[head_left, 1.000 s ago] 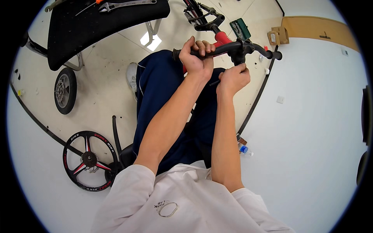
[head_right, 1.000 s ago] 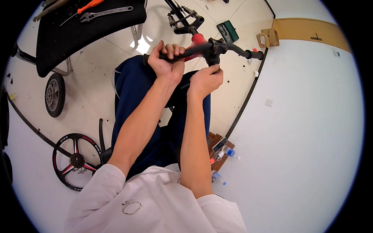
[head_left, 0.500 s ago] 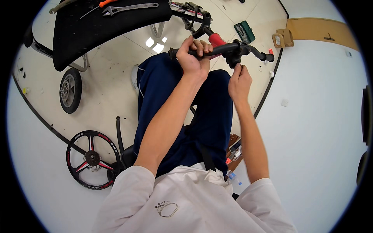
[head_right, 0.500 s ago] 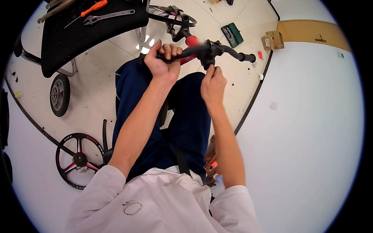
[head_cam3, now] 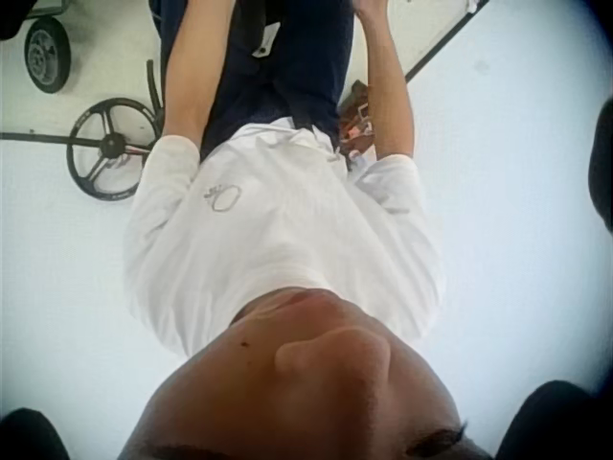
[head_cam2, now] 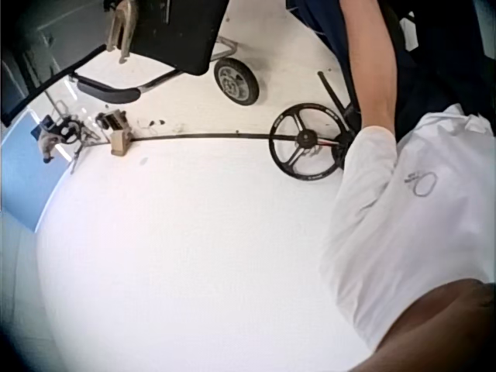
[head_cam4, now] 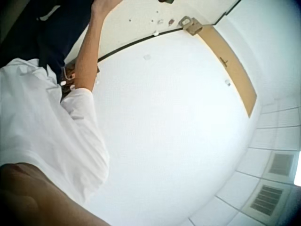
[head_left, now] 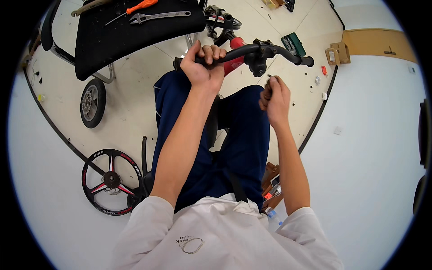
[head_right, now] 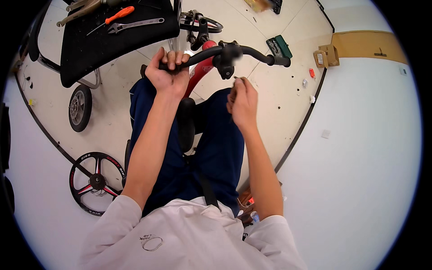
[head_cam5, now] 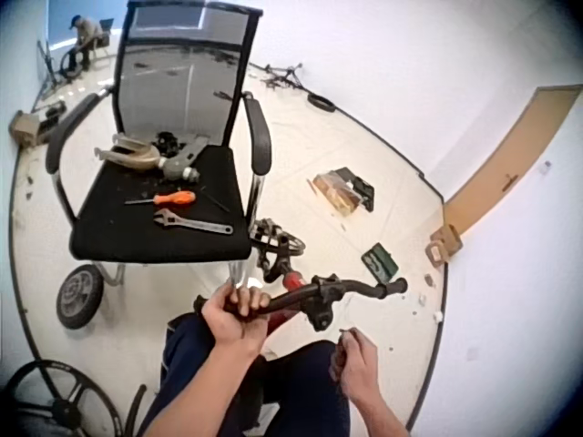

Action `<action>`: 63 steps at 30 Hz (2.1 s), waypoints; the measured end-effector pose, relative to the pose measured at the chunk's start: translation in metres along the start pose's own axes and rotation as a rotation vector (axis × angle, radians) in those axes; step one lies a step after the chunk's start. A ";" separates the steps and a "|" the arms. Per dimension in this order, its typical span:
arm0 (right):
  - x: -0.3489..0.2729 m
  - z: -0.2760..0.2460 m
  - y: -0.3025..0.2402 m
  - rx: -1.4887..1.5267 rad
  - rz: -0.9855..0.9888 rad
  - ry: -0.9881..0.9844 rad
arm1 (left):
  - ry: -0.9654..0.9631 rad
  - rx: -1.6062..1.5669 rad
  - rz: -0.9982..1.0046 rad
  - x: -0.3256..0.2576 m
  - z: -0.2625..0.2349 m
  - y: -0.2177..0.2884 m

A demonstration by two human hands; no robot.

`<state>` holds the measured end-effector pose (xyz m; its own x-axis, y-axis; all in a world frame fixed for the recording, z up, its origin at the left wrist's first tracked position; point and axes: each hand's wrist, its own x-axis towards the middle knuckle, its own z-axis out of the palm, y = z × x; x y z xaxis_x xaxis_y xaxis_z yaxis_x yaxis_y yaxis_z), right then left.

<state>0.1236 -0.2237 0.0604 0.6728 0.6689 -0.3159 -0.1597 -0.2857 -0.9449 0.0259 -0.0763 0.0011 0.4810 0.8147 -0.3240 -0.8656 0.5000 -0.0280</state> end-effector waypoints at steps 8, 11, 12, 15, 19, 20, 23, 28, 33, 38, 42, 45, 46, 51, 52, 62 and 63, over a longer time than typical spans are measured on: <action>0.012 0.029 0.017 -0.102 -0.046 0.101 | -0.032 -0.020 0.023 -0.003 0.004 0.005; 0.016 0.030 0.028 -0.301 -0.169 0.188 | -0.026 -0.022 0.023 -0.002 0.004 0.006; 0.018 0.032 0.036 -0.418 -0.264 0.244 | -0.027 -0.024 0.021 -0.002 0.003 0.006; 0.017 0.046 0.037 -0.397 -0.225 0.347 | -0.028 -0.029 0.018 -0.002 0.002 0.007; 0.015 0.065 0.034 -0.239 -0.121 0.448 | -0.010 -0.039 0.004 -0.001 0.004 0.008; 0.018 0.063 0.038 -0.306 -0.182 0.439 | -0.003 -0.042 0.000 -0.001 0.005 0.009; 0.022 0.052 0.044 -0.473 -0.301 0.373 | 0.019 -0.060 0.007 -0.001 0.006 0.011; 0.015 0.031 0.018 -0.709 -0.355 0.197 | 0.056 -0.080 0.005 -0.002 0.006 0.010; 0.011 0.025 0.005 -0.999 -0.437 0.029 | 0.041 -0.077 0.005 -0.001 0.009 0.014; 0.013 0.024 0.007 -0.836 -0.495 0.022 | 0.052 -0.082 0.007 -0.004 0.008 0.017; 0.019 0.033 0.029 -0.532 -0.338 0.168 | 0.043 -0.075 0.013 -0.003 0.009 0.011; 0.010 0.055 0.020 -0.143 0.005 0.241 | 0.050 -0.065 0.026 -0.003 0.006 0.013; 0.011 0.060 0.020 -0.163 0.002 0.282 | 0.051 -0.065 0.029 -0.003 0.006 0.013; 0.026 0.048 0.046 -0.295 -0.206 0.258 | 0.044 -0.078 0.028 -0.004 0.007 0.011; 0.028 0.044 0.049 -0.337 -0.241 0.228 | 0.046 -0.077 0.030 -0.004 0.006 0.012; 0.026 0.032 0.036 -0.591 -0.357 0.149 | 0.076 -0.083 0.042 -0.005 0.005 0.012; 0.023 0.035 0.029 -0.624 -0.344 0.154 | 0.077 -0.085 0.044 -0.004 0.005 0.013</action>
<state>0.1095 -0.1923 0.0225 0.7121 0.7004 0.0491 0.4899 -0.4455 -0.7494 0.0134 -0.0716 0.0070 0.4334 0.8085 -0.3982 -0.8958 0.4350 -0.0916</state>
